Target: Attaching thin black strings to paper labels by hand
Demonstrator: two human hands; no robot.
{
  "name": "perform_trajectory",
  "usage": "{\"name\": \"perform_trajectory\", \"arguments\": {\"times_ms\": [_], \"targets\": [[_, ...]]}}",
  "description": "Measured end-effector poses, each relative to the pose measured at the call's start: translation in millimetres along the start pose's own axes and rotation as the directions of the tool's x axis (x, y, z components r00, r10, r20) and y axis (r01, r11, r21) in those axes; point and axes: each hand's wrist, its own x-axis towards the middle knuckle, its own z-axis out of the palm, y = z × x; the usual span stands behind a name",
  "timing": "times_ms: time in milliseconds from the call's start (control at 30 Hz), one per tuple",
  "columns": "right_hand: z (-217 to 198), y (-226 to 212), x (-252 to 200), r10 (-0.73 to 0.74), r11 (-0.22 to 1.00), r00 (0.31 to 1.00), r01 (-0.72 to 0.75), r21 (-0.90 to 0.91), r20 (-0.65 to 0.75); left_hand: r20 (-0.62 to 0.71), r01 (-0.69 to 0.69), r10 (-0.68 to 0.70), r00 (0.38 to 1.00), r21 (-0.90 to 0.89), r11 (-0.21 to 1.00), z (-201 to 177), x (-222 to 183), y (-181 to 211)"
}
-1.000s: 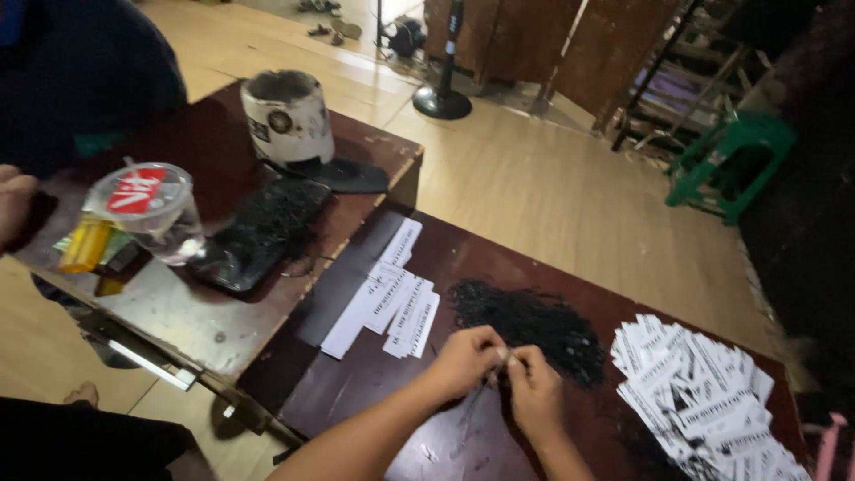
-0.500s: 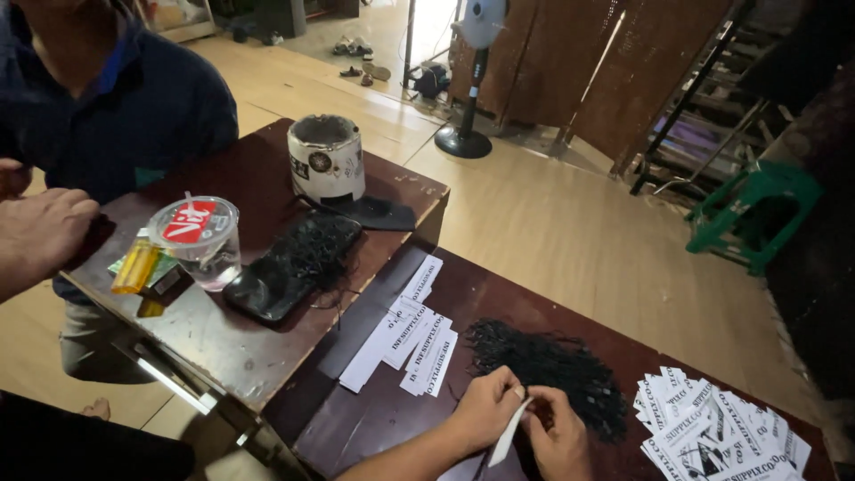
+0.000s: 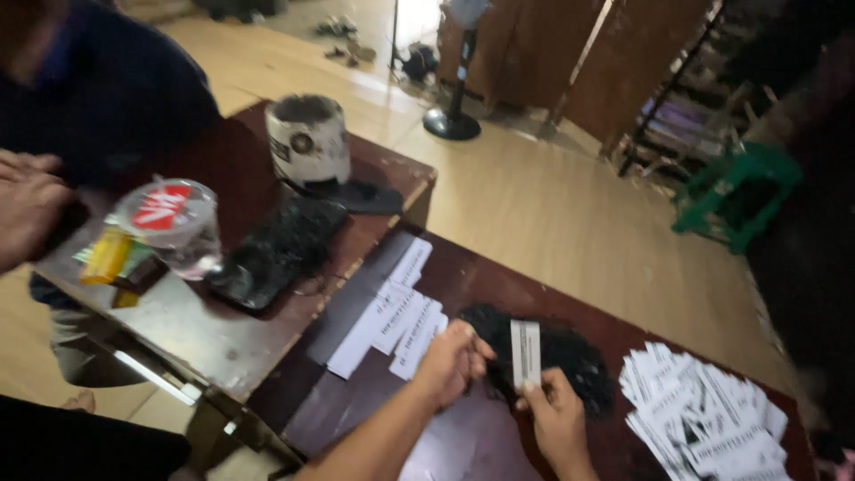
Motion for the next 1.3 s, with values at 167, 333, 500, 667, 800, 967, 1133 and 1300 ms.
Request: {"name": "perform_trajectory", "arguments": {"times_ms": [167, 333, 500, 667, 800, 967, 1133, 1300], "targets": [[2, 1, -1, 0.068, 0.981, 0.996, -0.057, 0.186, -0.051, -0.049, -0.046, 0.068, 0.996, 0.36, 0.932, 31, -25, 27], [-4, -17, -1, 0.114, 0.982, 0.986, -0.093, 0.166, -0.124, 0.165, -0.211, 0.189, 0.968, 0.944, 0.255, 33, -37, 26], [-16, -30, 3, 0.284, 0.908, 0.923, -0.172, 0.383, -0.259, 0.457, -0.443, 0.354, 0.816, 0.888, -0.124, 10, -24, 6], [-33, -5, 6, 0.315, 0.853, 0.884, -0.104, 0.511, -0.346, 0.314, -0.31, 0.3, 0.901, 0.949, -0.061, 16, -29, 0], [-37, 25, 5, 0.282, 0.865, 0.851, -0.026, 0.501, -0.443, 0.498, -0.514, 0.293, 0.816, 0.857, -0.026, 18, -32, -1], [-53, 61, 1, 0.287, 0.869, 0.819, -0.005, 0.495, -0.496, 0.702, -0.694, 0.102, 0.705, 0.712, -0.103, 15, -44, -15], [-63, 59, -11, 0.33, 0.897, 0.764, -0.07, 0.437, -0.554, 0.643, -0.651, 0.13, 0.754, 0.759, 0.017, 35, -58, 5], [-66, 88, -21, 0.249, 0.943, 0.795, -0.068, 0.325, -0.554, 0.485, -0.521, 0.247, 0.839, 0.847, 0.107, 39, -54, 11]]}}
